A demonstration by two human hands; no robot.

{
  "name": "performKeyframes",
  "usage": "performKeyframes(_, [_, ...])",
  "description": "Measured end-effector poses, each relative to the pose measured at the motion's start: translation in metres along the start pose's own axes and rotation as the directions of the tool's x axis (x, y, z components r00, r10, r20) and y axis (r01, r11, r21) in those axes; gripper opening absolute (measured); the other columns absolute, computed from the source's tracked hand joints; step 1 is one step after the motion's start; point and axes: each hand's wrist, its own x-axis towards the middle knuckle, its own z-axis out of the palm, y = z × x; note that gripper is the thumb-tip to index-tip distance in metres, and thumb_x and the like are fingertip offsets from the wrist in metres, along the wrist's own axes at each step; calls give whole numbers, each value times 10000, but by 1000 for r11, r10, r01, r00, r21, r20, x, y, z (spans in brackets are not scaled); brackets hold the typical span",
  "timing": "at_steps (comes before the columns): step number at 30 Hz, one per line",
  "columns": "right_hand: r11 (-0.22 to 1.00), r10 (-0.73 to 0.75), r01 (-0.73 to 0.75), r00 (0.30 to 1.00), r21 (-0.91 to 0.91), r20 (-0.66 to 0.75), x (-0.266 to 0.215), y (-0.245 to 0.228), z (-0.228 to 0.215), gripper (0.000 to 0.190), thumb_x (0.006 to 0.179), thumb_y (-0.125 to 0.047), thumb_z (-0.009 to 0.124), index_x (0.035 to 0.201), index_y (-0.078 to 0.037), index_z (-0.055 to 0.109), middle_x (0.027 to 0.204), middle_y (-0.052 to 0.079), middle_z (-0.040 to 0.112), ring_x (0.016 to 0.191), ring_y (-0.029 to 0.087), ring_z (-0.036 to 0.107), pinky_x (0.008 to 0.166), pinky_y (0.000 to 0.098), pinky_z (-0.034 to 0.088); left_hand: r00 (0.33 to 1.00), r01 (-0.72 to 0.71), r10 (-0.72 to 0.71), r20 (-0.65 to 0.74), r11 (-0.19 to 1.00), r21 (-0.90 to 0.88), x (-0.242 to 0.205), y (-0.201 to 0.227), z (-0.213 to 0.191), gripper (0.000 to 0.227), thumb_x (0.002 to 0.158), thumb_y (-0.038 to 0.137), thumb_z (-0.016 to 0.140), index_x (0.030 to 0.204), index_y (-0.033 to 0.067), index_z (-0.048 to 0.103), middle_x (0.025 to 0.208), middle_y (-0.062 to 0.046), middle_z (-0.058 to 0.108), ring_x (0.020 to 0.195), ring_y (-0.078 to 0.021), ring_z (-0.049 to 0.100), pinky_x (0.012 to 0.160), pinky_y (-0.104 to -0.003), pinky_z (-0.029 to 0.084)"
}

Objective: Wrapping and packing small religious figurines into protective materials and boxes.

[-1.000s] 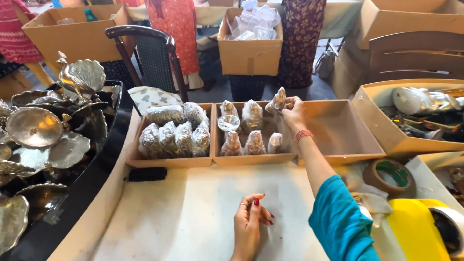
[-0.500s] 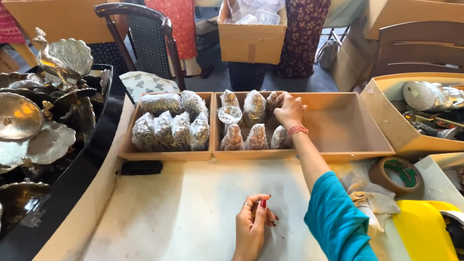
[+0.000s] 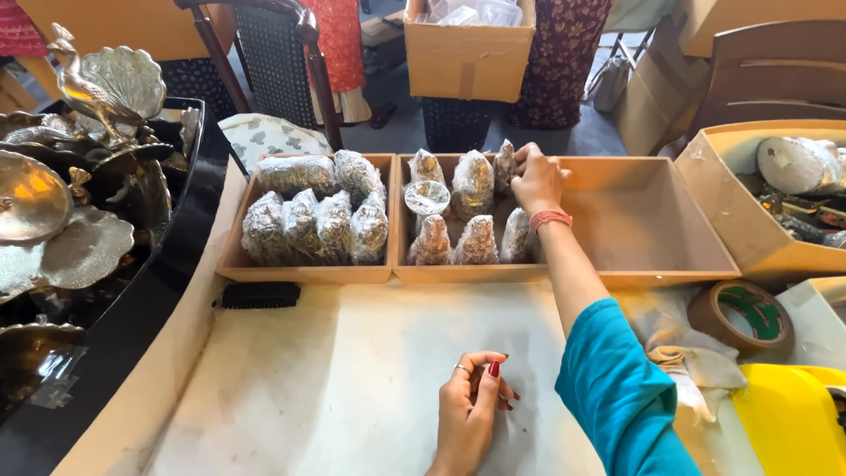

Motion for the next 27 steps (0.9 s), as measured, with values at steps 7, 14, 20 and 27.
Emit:
performKeyframes(7, [995, -101, 102, 994, -18, 49, -5, -10, -17, 380, 699, -125, 813, 1053, -150, 677, 918, 9, 759, 1067, 285, 637, 957, 501, 391, 1000, -14, 14, 13, 999, 32, -2, 7, 1, 216, 1028, 158, 538, 1121, 9, 663, 743, -44, 681, 690, -97, 646, 645, -241, 523])
performKeyframes(14, [997, -55, 52, 997, 57, 57, -7, -13, -21, 393, 750, -230, 850, 1101, -150, 692, 920, 24, 764, 994, 236, 679, 929, 453, 409, 1000, 2, -4, 22, 999, 50, -3, 10, 2, 225, 1030, 170, 533, 1120, 12, 665, 747, -37, 685, 706, -92, 640, 657, -239, 521])
performKeyframes(20, [934, -9, -1, 1000, 357, 28, -3, 6, -11, 201, 803, -210, 780, 970, -107, 737, 893, 21, 773, 822, 127, 723, 848, 319, 508, 1000, 3, -5, 25, 997, 71, -4, 11, 2, 234, 1025, 174, 529, 1122, 15, 671, 747, -34, 685, 714, -89, 646, 663, -238, 525])
performKeyframes(27, [803, 123, -35, 986, 595, -109, -14, -12, -30, 128, 953, -166, 659, 962, -48, 707, 824, 1, 728, 759, 71, 655, 748, 237, 506, 999, 15, -17, 28, 997, 80, -5, 16, 2, 234, 1026, 179, 532, 1124, 20, 673, 751, -35, 685, 724, -90, 645, 665, -242, 525])
